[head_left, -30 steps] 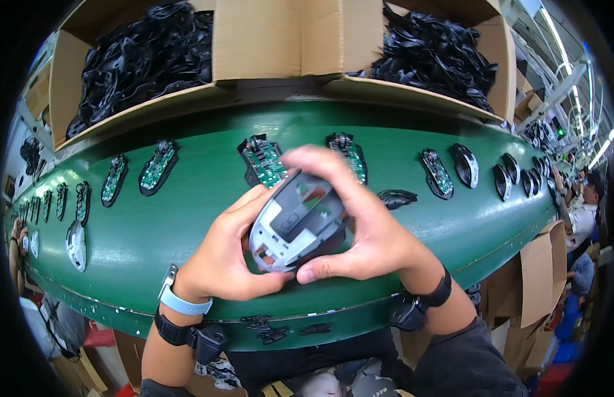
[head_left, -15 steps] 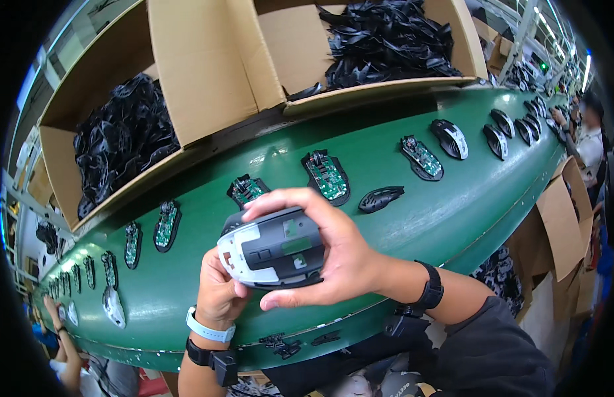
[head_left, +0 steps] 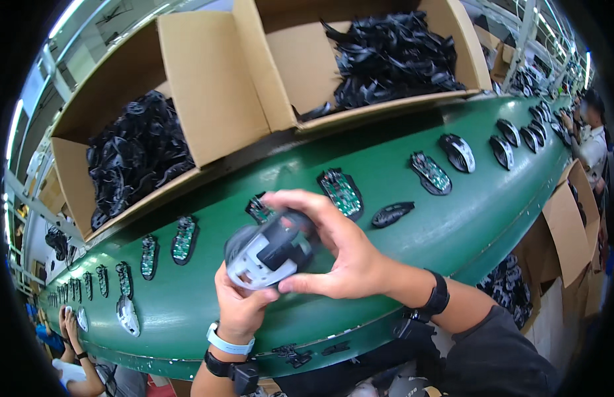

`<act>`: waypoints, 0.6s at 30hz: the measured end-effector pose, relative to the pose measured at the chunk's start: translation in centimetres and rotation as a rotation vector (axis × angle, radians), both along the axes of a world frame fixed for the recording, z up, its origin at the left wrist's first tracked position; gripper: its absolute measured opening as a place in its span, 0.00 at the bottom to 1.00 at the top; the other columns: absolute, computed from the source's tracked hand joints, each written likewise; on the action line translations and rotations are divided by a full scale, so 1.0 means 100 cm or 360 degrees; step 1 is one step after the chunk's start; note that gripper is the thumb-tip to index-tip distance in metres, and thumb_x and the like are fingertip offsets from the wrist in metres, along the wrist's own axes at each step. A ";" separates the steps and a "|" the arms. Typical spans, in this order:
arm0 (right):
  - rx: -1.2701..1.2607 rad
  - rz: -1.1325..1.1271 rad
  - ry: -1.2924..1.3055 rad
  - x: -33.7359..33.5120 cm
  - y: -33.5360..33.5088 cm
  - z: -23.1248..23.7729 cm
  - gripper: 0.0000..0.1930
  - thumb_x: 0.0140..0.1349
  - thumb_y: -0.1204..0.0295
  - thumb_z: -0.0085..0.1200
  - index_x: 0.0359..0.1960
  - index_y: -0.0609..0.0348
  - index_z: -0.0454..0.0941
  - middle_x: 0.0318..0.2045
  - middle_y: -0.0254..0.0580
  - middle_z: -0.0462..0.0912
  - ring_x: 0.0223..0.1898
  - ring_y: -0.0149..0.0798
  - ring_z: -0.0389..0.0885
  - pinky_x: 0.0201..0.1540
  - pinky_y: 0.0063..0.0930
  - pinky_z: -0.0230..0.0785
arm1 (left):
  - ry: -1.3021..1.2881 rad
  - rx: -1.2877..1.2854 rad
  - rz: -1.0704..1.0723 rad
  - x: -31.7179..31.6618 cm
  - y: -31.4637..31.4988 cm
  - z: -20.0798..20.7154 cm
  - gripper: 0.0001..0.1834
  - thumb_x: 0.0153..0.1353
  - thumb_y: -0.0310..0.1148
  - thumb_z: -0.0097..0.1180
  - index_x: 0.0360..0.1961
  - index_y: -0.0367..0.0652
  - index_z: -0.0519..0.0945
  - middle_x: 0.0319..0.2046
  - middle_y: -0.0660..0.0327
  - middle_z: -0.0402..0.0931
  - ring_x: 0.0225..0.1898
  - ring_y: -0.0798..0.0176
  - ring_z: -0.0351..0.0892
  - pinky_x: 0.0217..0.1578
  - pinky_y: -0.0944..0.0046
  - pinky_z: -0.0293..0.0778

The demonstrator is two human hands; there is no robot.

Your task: The person assembles small electronic devices on a green workbench. They pick up white plastic casings and black rubber feet, attach the feet to the casings, and place the assembled units into a cardboard box. The process is repeated continuously with multiple units.

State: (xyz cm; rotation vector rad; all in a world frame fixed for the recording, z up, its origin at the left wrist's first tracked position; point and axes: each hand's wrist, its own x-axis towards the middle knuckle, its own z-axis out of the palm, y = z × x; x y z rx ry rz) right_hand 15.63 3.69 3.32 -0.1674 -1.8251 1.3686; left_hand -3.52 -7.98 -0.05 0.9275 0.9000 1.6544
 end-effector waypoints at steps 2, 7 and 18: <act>-0.0070 -0.0272 -0.0044 -0.008 -0.008 -0.010 0.50 0.56 0.74 0.76 0.77 0.56 0.54 0.76 0.50 0.58 0.77 0.47 0.61 0.74 0.46 0.62 | 0.0505 0.0041 0.0401 0.005 -0.001 0.004 0.37 0.51 0.24 0.79 0.62 0.31 0.75 0.54 0.54 0.82 0.53 0.63 0.83 0.54 0.61 0.80; -0.0076 -0.0253 0.0050 -0.020 -0.045 -0.003 0.36 0.68 0.63 0.66 0.73 0.59 0.62 0.75 0.60 0.59 0.77 0.57 0.59 0.74 0.47 0.57 | 0.1831 0.0658 0.0669 0.017 0.010 0.007 0.21 0.46 0.22 0.76 0.44 0.38 0.86 0.51 0.47 0.82 0.49 0.45 0.85 0.46 0.53 0.82; 0.0387 -0.0729 -0.0196 0.031 0.026 -0.002 0.23 0.65 0.74 0.60 0.63 0.57 0.81 0.66 0.53 0.79 0.71 0.51 0.73 0.74 0.42 0.62 | 0.2148 0.0543 0.0259 0.023 0.003 0.014 0.17 0.47 0.27 0.75 0.39 0.41 0.83 0.60 0.44 0.74 0.60 0.38 0.77 0.60 0.46 0.75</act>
